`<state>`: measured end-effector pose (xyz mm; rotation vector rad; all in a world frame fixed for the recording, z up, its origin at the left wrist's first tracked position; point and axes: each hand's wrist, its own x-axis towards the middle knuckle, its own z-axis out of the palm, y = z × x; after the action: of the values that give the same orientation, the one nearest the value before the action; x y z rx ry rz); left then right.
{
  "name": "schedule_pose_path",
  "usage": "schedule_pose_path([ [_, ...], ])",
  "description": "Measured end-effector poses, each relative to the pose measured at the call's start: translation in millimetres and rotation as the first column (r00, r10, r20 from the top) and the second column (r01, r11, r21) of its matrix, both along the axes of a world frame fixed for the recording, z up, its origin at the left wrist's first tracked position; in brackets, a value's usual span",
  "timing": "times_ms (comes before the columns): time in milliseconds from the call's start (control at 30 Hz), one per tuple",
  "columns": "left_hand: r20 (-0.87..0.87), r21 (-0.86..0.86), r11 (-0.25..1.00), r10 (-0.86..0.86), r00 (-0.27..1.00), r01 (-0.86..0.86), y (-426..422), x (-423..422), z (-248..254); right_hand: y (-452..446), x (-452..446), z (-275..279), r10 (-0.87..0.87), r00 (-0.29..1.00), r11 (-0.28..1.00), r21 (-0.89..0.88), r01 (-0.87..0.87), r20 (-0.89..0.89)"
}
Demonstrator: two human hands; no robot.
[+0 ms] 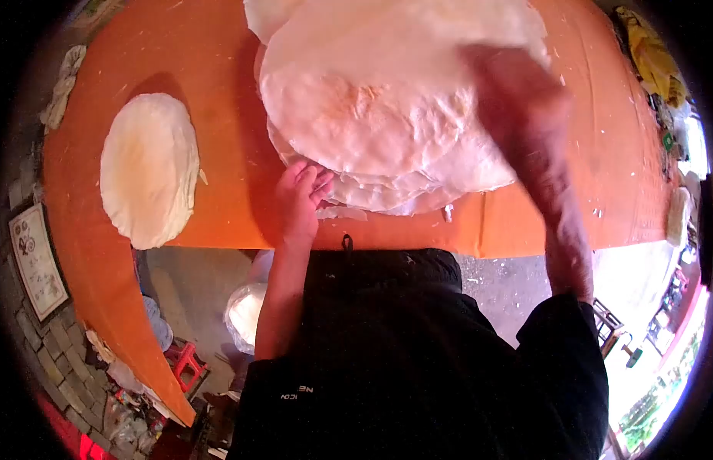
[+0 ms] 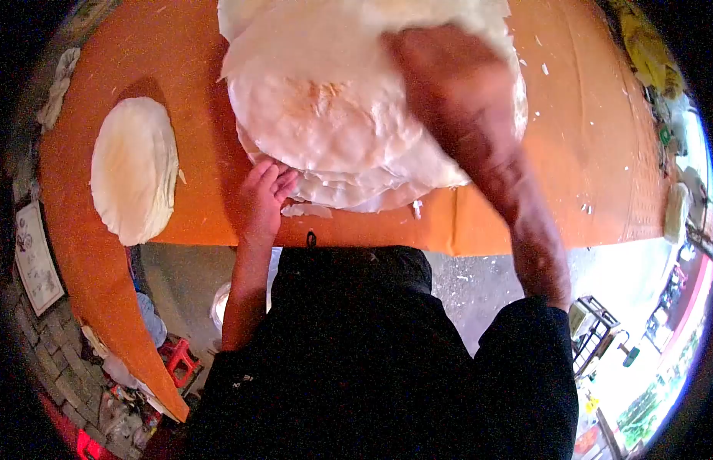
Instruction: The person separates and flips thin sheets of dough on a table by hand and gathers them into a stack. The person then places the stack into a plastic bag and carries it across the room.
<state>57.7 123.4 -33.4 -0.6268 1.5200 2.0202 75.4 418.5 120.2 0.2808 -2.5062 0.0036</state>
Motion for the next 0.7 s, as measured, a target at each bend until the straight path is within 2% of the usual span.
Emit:
schedule_pose_path([
  [33, 0.001, -0.007, 1.000, 0.011, 1.000, -0.011, -0.1, -2.0, -2.3, -8.9, 2.4, -27.5, 0.132, 0.990, 0.982, -0.142, -0.124, 0.045],
  [67, -0.022, 0.104, 0.995, 0.014, 1.000, -0.012, -0.8, -2.5, -5.8, -22.5, 5.5, -54.1, 0.148, 0.976, 0.969, -0.218, -0.111, 0.157],
  [100, -0.045, 0.212, 0.977, 0.018, 0.999, -0.008, -2.1, -2.2, -8.8, -29.0, 10.8, -84.9, 0.162, 0.927, 0.963, -0.261, -0.073, 0.337],
  [133, -0.039, 0.240, 0.971, 0.028, 0.999, -0.017, -1.7, -1.2, -8.4, -32.3, 15.9, -114.7, 0.179, 0.886, 0.955, -0.294, -0.051, 0.428],
  [167, -0.037, 0.233, 0.972, 0.033, 0.999, -0.023, -0.3, 0.6, -5.4, -35.5, 20.6, -122.6, 0.143, 0.809, 0.972, -0.235, -0.007, 0.570],
  [233, -0.081, 0.108, 0.994, 0.000, 0.997, 0.008, 3.4, 1.2, 0.0, -42.4, 26.1, -123.0, 0.146, 0.870, 0.959, -0.284, -0.007, 0.471],
  [400, -0.095, 0.267, 0.963, 0.004, 0.995, 0.021, 8.3, -0.4, -0.4, -59.2, 28.8, -120.4, 0.151, 0.885, 0.941, -0.338, 0.008, 0.440],
  [467, -0.053, 0.434, 0.901, 0.021, 0.998, 0.004, 13.8, -1.7, 1.7, -64.7, 27.0, -124.3, 0.187, 0.883, 0.934, -0.356, -0.024, 0.431],
  [500, -0.055, 0.437, 0.899, 0.026, 0.998, 0.000, 12.6, -4.8, -0.1, -65.4, 22.9, -121.9, 0.191, 0.890, 0.926, -0.378, -0.022, 0.415],
  [567, -0.062, 0.573, 0.818, -0.019, 0.998, 0.051, 11.7, -4.9, -4.0, -64.7, 21.5, -113.9, 0.186, 0.900, 0.906, -0.423, -0.002, 0.395],
  [633, -0.050, 0.587, 0.809, -0.010, 0.999, 0.037, 16.8, -5.0, -2.8, -69.6, 18.8, -102.4, 0.200, 0.874, 0.895, -0.446, 0.021, 0.443],
  [700, -0.116, 0.561, 0.825, -0.010, 0.993, 0.074, 20.7, -10.3, -0.5, -76.8, 19.5, -100.2, 0.273, 0.885, 0.873, -0.483, -0.064, 0.377],
])
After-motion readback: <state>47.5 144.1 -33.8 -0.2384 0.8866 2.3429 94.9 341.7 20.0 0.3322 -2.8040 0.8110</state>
